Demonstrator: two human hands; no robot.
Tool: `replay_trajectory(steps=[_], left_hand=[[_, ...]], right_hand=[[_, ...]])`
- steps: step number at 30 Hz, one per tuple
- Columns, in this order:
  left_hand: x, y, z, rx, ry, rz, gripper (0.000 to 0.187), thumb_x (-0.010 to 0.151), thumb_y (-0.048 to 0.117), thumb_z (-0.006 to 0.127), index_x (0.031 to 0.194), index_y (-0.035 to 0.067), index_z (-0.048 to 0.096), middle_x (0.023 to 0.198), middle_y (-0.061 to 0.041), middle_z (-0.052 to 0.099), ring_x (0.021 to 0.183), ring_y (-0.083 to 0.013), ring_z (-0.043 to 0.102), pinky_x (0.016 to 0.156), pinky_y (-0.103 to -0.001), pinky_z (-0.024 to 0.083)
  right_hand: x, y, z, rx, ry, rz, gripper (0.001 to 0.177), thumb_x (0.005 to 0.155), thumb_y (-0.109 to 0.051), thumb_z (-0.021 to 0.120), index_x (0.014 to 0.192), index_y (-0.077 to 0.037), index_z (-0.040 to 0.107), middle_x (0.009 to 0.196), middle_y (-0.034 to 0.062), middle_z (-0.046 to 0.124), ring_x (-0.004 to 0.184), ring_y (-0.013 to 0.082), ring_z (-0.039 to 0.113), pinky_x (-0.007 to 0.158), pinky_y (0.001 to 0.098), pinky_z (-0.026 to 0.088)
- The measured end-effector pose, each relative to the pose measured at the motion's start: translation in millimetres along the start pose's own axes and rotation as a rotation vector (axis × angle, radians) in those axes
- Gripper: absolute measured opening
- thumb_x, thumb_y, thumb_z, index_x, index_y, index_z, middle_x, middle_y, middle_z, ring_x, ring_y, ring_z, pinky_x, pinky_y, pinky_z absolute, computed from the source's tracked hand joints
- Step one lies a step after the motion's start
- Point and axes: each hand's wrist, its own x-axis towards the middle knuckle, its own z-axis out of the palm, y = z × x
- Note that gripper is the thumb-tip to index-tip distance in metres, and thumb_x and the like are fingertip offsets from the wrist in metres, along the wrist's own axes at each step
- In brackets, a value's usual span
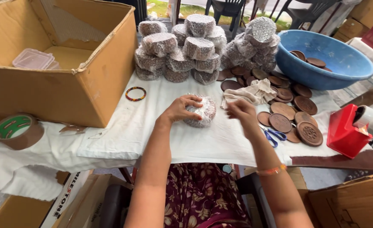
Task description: The person wraps a stack of round wooden coasters in bubble wrap and secures it with tape. Then the person wipes a single wooden coaster with a cloth. The wrapped stack is placed on a pile of similar wrapped stacks.
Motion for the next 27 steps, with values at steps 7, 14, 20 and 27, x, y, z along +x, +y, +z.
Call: replay_trajectory(steps=[7,14,20,27], left_hand=[[-3.2,7.3,-0.9,-0.007,0.031,0.013,0.049,0.06,0.033,0.096,0.102,0.013,0.082,0.137,-0.002,0.066,0.133,-0.0211,0.057,0.114,-0.038,0.046],[-2.5,7.6,1.3,-0.034,0.024,-0.049,0.043,0.057,0.032,0.097,0.093,0.014,0.081,0.133,0.001,0.068,0.13,-0.0195,0.059,0.113,-0.038,0.046],[-2.3,11.6,0.1,-0.03,0.023,-0.051,0.042,0.056,0.03,0.097,0.091,0.013,0.08,0.134,0.001,0.067,0.132,-0.0196,0.056,0.115,-0.039,0.044],[-0.2,4.9,1.8,-0.033,0.031,-0.016,0.04,0.056,0.029,0.097,0.089,0.013,0.08,0.135,-0.001,0.068,0.133,-0.0207,0.056,0.116,-0.04,0.043]], right_hand=[[71.4,18.4,60.8,0.09,-0.195,0.371,0.022,0.098,-0.025,0.069,0.096,-0.004,0.064,0.08,0.0079,0.071,0.064,0.0126,0.067,0.056,0.0256,0.053],[88.5,5.3,66.5,-0.252,-0.214,0.538,0.02,0.089,-0.018,0.072,0.086,0.002,0.07,0.067,0.0084,0.065,0.05,0.0154,0.059,0.043,0.0272,0.044],[93.3,9.2,69.3,-0.303,-0.217,0.543,0.017,0.088,-0.013,0.07,0.084,0.004,0.071,0.065,0.0065,0.063,0.048,0.0133,0.056,0.04,0.0264,0.039],[94.2,13.5,73.6,-0.546,-0.224,0.445,0.028,0.084,-0.024,0.077,0.075,0.002,0.07,0.062,0.0056,0.065,0.047,0.014,0.058,0.042,0.0273,0.043]])
